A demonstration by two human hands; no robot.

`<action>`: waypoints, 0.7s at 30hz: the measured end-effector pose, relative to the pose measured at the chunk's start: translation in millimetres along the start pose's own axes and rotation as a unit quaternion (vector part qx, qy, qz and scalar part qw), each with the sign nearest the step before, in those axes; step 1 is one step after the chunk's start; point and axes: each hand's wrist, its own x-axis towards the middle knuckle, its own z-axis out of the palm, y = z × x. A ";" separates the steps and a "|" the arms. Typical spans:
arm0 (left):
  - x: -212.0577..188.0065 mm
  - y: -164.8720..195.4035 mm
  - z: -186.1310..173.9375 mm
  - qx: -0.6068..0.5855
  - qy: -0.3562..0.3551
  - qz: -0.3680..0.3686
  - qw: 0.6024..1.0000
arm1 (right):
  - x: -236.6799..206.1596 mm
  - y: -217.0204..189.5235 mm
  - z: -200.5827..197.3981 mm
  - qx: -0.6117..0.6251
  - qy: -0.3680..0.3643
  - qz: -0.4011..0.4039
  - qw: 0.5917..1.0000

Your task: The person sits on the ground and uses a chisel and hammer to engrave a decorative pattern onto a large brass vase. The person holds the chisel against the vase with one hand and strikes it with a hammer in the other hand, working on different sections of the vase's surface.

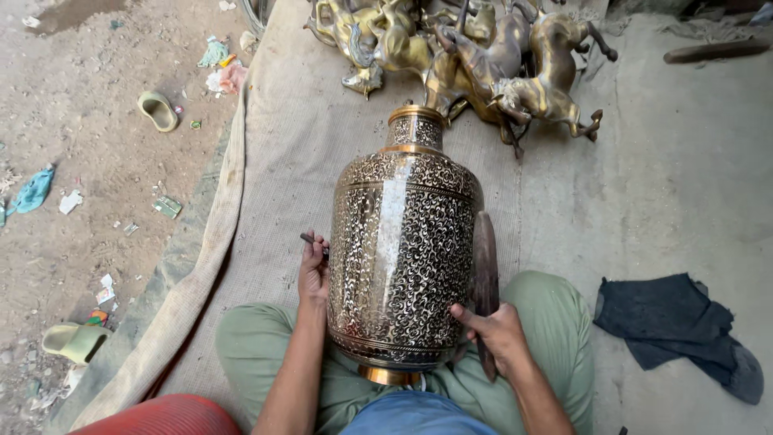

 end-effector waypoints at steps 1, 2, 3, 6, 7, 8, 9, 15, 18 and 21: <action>-3.6 3.6 0.4 -0.004 -0.001 0.004 1.000 | 1.2 -2.3 -2.5 -0.001 -0.014 0.007 1.000; -6.3 6.6 2.0 -0.009 -0.006 0.009 1.000 | 4.2 -3.9 -4.8 -0.002 -0.026 0.010 1.000; -5.1 8.5 6.2 -0.018 -0.017 0.015 1.000 | 8.5 -4.8 -6.7 0.056 -0.054 0.040 0.996; -10.7 18.3 11.4 -0.011 -0.024 0.012 1.000 | 22.6 -4.3 -8.8 0.224 -0.140 0.138 0.955; -13.3 19.3 11.0 0.008 -0.025 0.012 1.000 | 27.1 -3.7 -8.3 0.279 -0.171 0.181 0.927; -14.8 19.9 10.8 0.028 -0.025 0.012 0.999 | 30.9 -3.6 -8.2 0.335 -0.203 0.222 0.893; -15.4 19.9 9.7 0.049 -0.025 0.014 0.998 | 32.2 -5.2 -7.5 0.335 -0.201 0.238 0.889; -9.2 19.5 7.5 0.129 0.022 0.015 0.991 | 23.1 -7.0 -17.3 0.200 -0.042 0.078 0.976; -0.9 20.8 29.2 0.248 0.028 0.038 0.968 | 10.1 -15.8 -21.2 -0.085 0.174 -0.089 0.977; 10.9 1.2 75.5 0.332 -0.065 0.053 0.940 | 3.9 -32.1 -26.4 -0.284 0.239 -0.088 0.924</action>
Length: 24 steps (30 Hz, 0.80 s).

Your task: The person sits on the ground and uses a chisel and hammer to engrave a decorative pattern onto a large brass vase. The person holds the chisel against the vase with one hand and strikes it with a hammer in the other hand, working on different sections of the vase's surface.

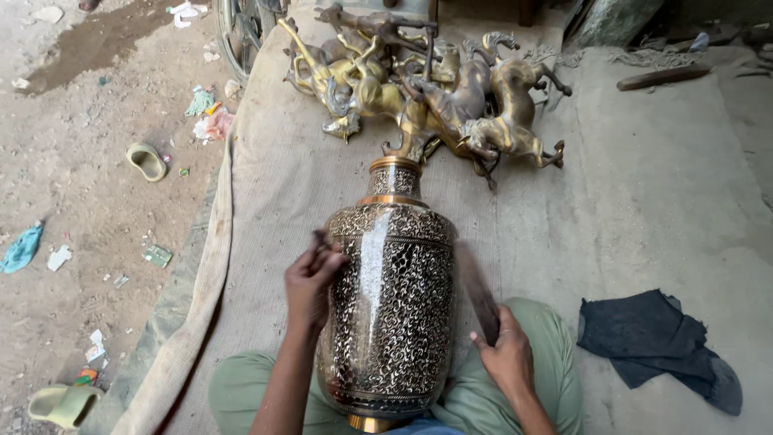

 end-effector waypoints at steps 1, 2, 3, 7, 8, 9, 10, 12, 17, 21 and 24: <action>5.9 2.2 21.2 0.043 -0.019 -0.013 0.999 | 3.4 -3.8 -4.5 0.035 -0.005 -0.009 0.999; 9.4 3.5 42.5 0.088 -0.038 -0.026 0.995 | 7.8 -7.0 -8.4 0.070 -0.012 -0.018 0.997; 11.3 4.8 62.6 0.107 -0.057 -0.010 0.993 | 13.6 -9.7 -11.5 0.013 0.031 -0.107 0.994; 12.7 12.5 116.2 0.258 -0.092 -0.017 0.962 | 41.0 -15.0 -15.5 -0.056 0.049 -0.201 0.977; 11.0 14.6 121.6 0.316 -0.086 -0.039 0.944 | 47.6 -16.1 -14.9 -0.032 0.012 -0.161 0.986; 9.7 16.3 124.8 0.330 -0.093 0.024 0.939 | 54.4 -17.7 -14.8 -0.077 -0.009 -0.162 0.984; 8.3 17.7 126.0 0.343 -0.101 0.087 0.930 | 62.0 -20.6 -15.5 -0.122 -0.029 -0.160 0.979; 7.1 17.8 125.6 0.365 -0.113 0.156 0.911 | 78.6 -29.9 -21.0 -0.171 -0.047 -0.172 0.969; 15.8 10.9 120.5 0.404 -0.125 0.115 0.899 | 132.0 -77.6 -56.5 -0.237 -0.108 -0.175 0.949; 21.5 6.9 119.1 0.390 -0.143 0.120 0.902 | 151.0 -125.0 -76.8 0.132 -0.147 -0.233 0.952; 19.3 6.7 118.6 0.395 -0.136 0.121 0.900 | 141.6 -151.9 -87.6 -0.028 -0.135 -0.208 0.968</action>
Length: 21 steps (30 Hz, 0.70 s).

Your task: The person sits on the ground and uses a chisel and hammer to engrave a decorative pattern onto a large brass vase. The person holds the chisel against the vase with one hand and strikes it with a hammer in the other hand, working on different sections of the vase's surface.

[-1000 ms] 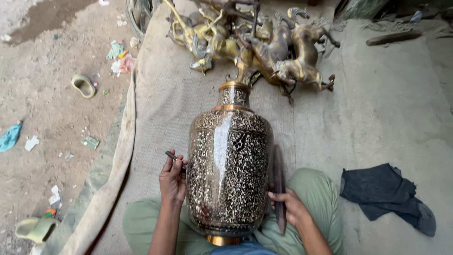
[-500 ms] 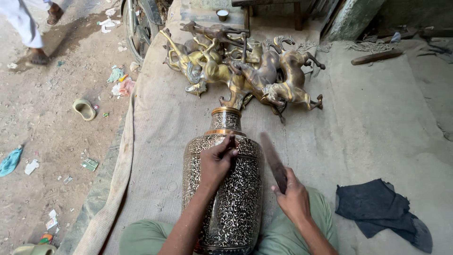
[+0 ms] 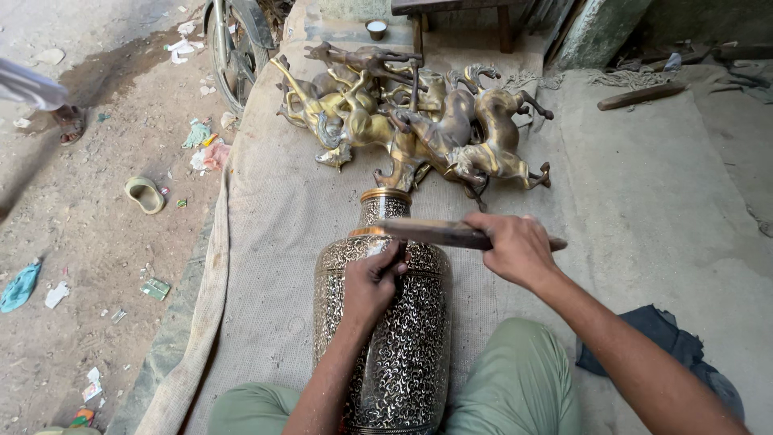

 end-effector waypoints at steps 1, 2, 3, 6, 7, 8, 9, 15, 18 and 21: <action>-1.8 0.5 0.0 0.013 0.015 0.015 1.000 | -2.5 -8.4 -3.0 0.000 0.000 0.012 1.000; -2.6 1.0 -0.1 0.027 0.031 0.028 0.999 | -5.1 -15.6 -7.4 0.001 -0.001 0.024 1.000; -3.4 1.3 -0.3 0.023 0.029 -0.001 0.999 | -7.7 -21.8 -11.4 -0.147 -0.005 -0.018 0.989; -5.3 1.6 0.2 0.016 0.039 -0.024 0.999 | -8.4 -34.2 -21.8 -0.386 0.005 -0.115 0.915; -5.7 1.4 0.7 0.017 0.056 0.013 0.998 | -6.5 -36.3 -24.2 -0.347 0.027 -0.132 0.928; -6.6 1.2 1.4 0.019 0.072 0.050 0.996 | -5.0 -37.9 -24.2 -0.307 0.049 -0.148 0.939; -6.6 0.7 1.9 0.015 0.080 0.061 0.995 | -2.6 -38.9 -23.4 -0.186 0.045 -0.104 0.976; -6.5 -2.5 4.4 -0.001 0.094 0.063 0.994 | -1.7 -38.5 -12.4 -0.220 0.031 -0.106 0.969; -8.2 -3.1 3.7 0.002 0.100 0.051 0.994 | -7.4 -39.8 -9.7 -0.134 0.043 -0.100 0.985; -8.0 -2.5 3.7 0.009 0.101 0.051 0.993 | -10.8 -42.8 -9.4 -0.222 0.051 -0.121 0.966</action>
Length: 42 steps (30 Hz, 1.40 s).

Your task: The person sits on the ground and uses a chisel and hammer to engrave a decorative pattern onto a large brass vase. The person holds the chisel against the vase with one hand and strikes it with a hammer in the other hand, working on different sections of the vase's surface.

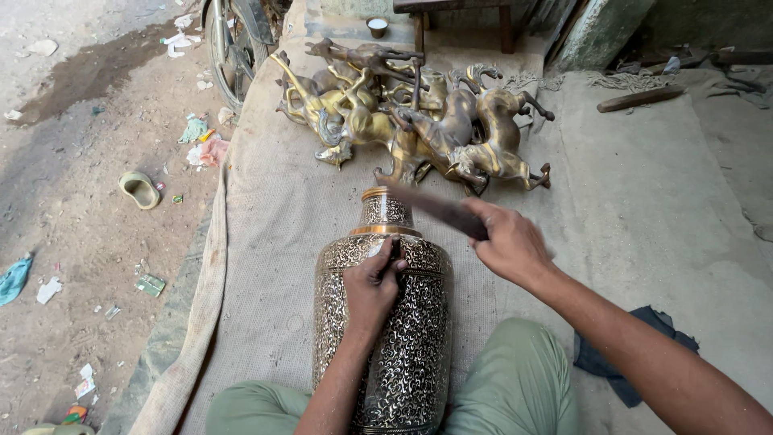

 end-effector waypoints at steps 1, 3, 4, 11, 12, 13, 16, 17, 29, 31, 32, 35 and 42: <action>-0.2 0.4 0.3 -0.004 0.001 0.006 1.000 | -0.6 -1.1 -0.3 0.022 0.000 0.015 1.000; 0.2 0.7 0.8 0.000 -0.004 -0.010 1.000 | -0.5 -2.8 0.1 0.037 -0.006 0.022 0.999; 0.5 0.6 1.4 0.008 -0.008 -0.030 0.999 | -0.3 -3.5 0.9 0.028 -0.009 0.012 0.999; 0.2 -3.8 2.7 0.019 -0.017 -0.062 0.998 | -2.5 -5.6 9.0 0.037 0.013 0.007 0.999; 0.1 -4.3 2.7 0.003 -0.015 -0.043 0.999 | -3.0 -5.9 9.6 0.042 0.009 0.022 0.999; 0.0 -4.6 2.7 -0.013 -0.010 -0.026 1.000 | -3.5 -6.2 10.4 0.046 0.002 0.034 0.998; -0.1 -4.0 2.0 -0.007 -0.006 -0.014 1.000 | -3.8 -7.5 11.6 0.057 -0.030 0.050 0.997; 0.5 -3.5 1.4 0.005 -0.006 -0.013 1.000 | -3.5 -8.1 11.9 0.061 -0.039 0.052 0.996; 1.3 0.2 -1.6 -0.022 0.027 0.086 0.996 | -2.4 -18.7 7.6 0.113 -0.026 0.090 0.989; 1.7 0.2 -1.7 -0.018 0.003 0.003 1.000 | -2.6 -21.0 6.2 -0.014 -0.022 0.016 1.000; 1.2 0.1 -2.1 -0.015 -0.013 -0.037 0.999 | -2.9 -21.6 6.2 -0.075 -0.018 -0.019 0.997; 1.8 0.5 -3.0 0.006 -0.012 -0.012 1.000 | -2.6 -18.8 10.0 0.126 -0.023 0.098 0.987; -1.1 5.4 -2.1 0.012 -0.046 -0.006 0.999 | -13.5 17.6 36.8 0.021 -0.062 0.089 0.994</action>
